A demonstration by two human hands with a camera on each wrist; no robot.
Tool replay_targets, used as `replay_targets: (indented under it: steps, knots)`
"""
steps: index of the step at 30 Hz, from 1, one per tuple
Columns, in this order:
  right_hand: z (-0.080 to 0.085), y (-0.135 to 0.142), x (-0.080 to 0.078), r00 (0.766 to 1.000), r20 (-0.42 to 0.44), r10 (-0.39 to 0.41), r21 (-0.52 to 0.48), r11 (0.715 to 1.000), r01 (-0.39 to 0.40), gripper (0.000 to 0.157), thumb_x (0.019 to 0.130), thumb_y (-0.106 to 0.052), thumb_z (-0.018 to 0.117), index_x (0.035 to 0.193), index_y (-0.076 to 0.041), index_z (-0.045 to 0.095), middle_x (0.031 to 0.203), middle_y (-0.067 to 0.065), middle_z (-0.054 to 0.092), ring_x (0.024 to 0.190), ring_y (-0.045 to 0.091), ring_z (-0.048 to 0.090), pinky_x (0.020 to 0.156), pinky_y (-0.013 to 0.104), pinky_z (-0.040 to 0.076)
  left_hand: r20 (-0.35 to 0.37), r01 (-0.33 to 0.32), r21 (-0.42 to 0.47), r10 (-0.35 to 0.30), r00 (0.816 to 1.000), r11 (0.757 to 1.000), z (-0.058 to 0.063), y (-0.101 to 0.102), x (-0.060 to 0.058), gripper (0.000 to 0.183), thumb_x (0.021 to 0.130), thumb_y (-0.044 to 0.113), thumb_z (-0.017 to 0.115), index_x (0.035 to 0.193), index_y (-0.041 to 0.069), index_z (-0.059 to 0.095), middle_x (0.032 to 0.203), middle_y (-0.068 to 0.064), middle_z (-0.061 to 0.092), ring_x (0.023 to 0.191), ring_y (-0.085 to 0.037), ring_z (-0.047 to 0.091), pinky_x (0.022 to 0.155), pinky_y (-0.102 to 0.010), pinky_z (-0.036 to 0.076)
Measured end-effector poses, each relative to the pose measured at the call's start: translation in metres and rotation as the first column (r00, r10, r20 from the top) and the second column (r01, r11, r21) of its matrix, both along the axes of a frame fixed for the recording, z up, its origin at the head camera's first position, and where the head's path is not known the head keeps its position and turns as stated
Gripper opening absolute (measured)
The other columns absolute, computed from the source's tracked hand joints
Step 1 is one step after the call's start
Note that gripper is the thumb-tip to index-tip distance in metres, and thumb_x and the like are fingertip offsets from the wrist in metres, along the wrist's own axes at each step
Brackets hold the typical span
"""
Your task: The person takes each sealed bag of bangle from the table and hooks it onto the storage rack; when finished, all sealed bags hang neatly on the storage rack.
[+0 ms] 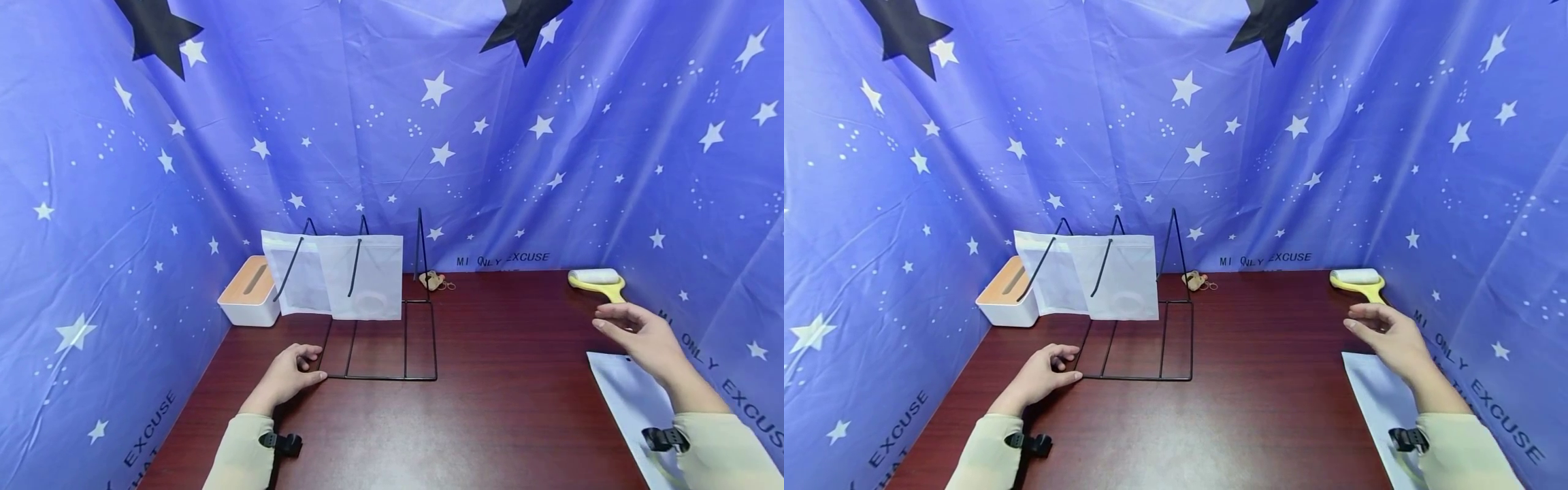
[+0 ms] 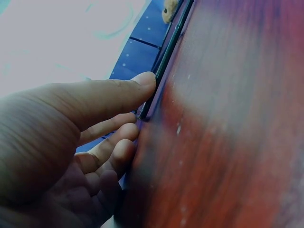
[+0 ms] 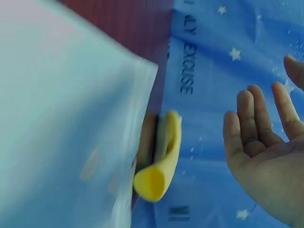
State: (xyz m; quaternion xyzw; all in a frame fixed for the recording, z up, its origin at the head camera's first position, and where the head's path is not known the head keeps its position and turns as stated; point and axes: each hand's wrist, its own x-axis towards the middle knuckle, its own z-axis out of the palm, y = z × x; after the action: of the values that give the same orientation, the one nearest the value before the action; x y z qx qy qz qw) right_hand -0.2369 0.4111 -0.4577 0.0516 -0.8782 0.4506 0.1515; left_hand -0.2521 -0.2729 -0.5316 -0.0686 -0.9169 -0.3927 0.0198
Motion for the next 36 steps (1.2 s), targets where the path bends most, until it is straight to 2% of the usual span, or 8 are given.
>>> replay_targets:
  steps: [6,12,19,21,23,25,27,36]
  knots:
    - [-0.006,0.023,0.005,0.994,0.11,0.014,0.049,0.999,-0.019,0.034,0.099,-0.03,0.076,0.124,-0.009,0.068,0.104,-0.02,0.072,0.094,-0.014,0.06,0.072,0.014,0.049,0.002,-0.006,0.017,0.006,1.0,1.0,0.001,0.0,0.0,0.049,0.079,0.017,0.094,0.124,0.008,0.074,0.105,-0.001,0.067,0.087,-0.015,0.058,0.079,-0.034,0.049]
    - [-0.017,0.04,0.006,0.989,0.146,0.024,0.077,0.996,-0.035,0.039,0.099,-0.028,0.076,0.128,-0.004,0.065,0.107,-0.016,0.074,0.092,-0.01,0.064,0.072,0.02,0.054,0.0,-0.001,0.013,0.001,1.0,1.0,0.0,-0.001,-0.001,0.048,0.08,0.017,0.093,0.123,0.008,0.074,0.105,-0.001,0.067,0.087,-0.015,0.058,0.078,-0.033,0.049]
    - [-0.022,0.053,0.004,0.982,0.189,0.019,0.117,0.992,-0.042,0.05,0.099,-0.03,0.076,0.133,0.003,0.06,0.107,-0.029,0.065,0.092,-0.015,0.06,0.072,0.016,0.051,0.015,-0.004,0.019,0.003,1.0,1.0,0.0,-0.002,0.0,0.048,0.08,0.017,0.093,0.124,0.009,0.074,0.105,-0.002,0.067,0.087,-0.016,0.058,0.079,-0.034,0.049]
    - [-0.024,0.056,0.003,0.978,0.21,0.021,0.133,0.99,-0.049,0.056,0.099,-0.031,0.076,0.136,0.006,0.057,0.111,-0.02,0.068,0.093,-0.016,0.058,0.073,0.015,0.051,0.014,-0.004,0.019,0.004,1.0,1.0,0.0,-0.001,0.0,0.049,0.08,0.017,0.093,0.124,0.008,0.074,0.105,-0.002,0.067,0.087,-0.016,0.058,0.079,-0.035,0.049]
    - [-0.025,0.06,0.003,0.973,0.228,0.024,0.158,0.986,-0.061,0.06,0.099,-0.031,0.075,0.139,0.009,0.054,0.119,-0.002,0.072,0.094,-0.018,0.055,0.073,0.014,0.05,0.009,-0.004,0.019,0.004,1.0,1.0,0.0,-0.001,-0.001,0.049,0.08,0.017,0.093,0.124,0.008,0.074,0.105,-0.002,0.068,0.087,-0.016,0.058,0.079,-0.035,0.049]
    - [-0.027,0.063,0.003,0.97,0.24,0.022,0.176,0.982,-0.066,0.062,0.1,-0.03,0.075,0.14,0.011,0.053,0.126,0.019,0.069,0.094,-0.019,0.053,0.073,0.014,0.05,0.004,-0.005,0.019,0.005,1.0,1.0,0.0,-0.001,-0.001,0.049,0.08,0.017,0.093,0.124,0.008,0.074,0.105,-0.001,0.068,0.087,-0.016,0.058,0.079,-0.035,0.049]
    - [-0.029,0.067,0.005,0.969,0.245,0.018,0.196,0.978,-0.068,0.063,0.1,-0.03,0.075,0.14,0.012,0.053,0.131,0.03,0.064,0.094,-0.02,0.051,0.072,0.013,0.049,0.003,-0.005,0.017,0.005,1.0,1.0,0.0,-0.001,-0.001,0.049,0.08,0.017,0.093,0.124,0.008,0.074,0.105,-0.001,0.068,0.087,-0.016,0.058,0.079,-0.034,0.049]
    - [-0.028,0.083,0.011,0.953,0.302,-0.02,0.247,0.967,-0.058,0.067,0.1,-0.036,0.073,0.141,0.013,0.052,0.135,0.037,0.059,0.092,-0.022,0.045,0.071,0.014,0.047,0.005,-0.008,0.01,0.008,1.0,1.0,0.0,0.0,0.001,0.048,0.08,0.016,0.093,0.123,0.008,0.074,0.104,-0.001,0.068,0.087,-0.015,0.058,0.079,-0.034,0.049]
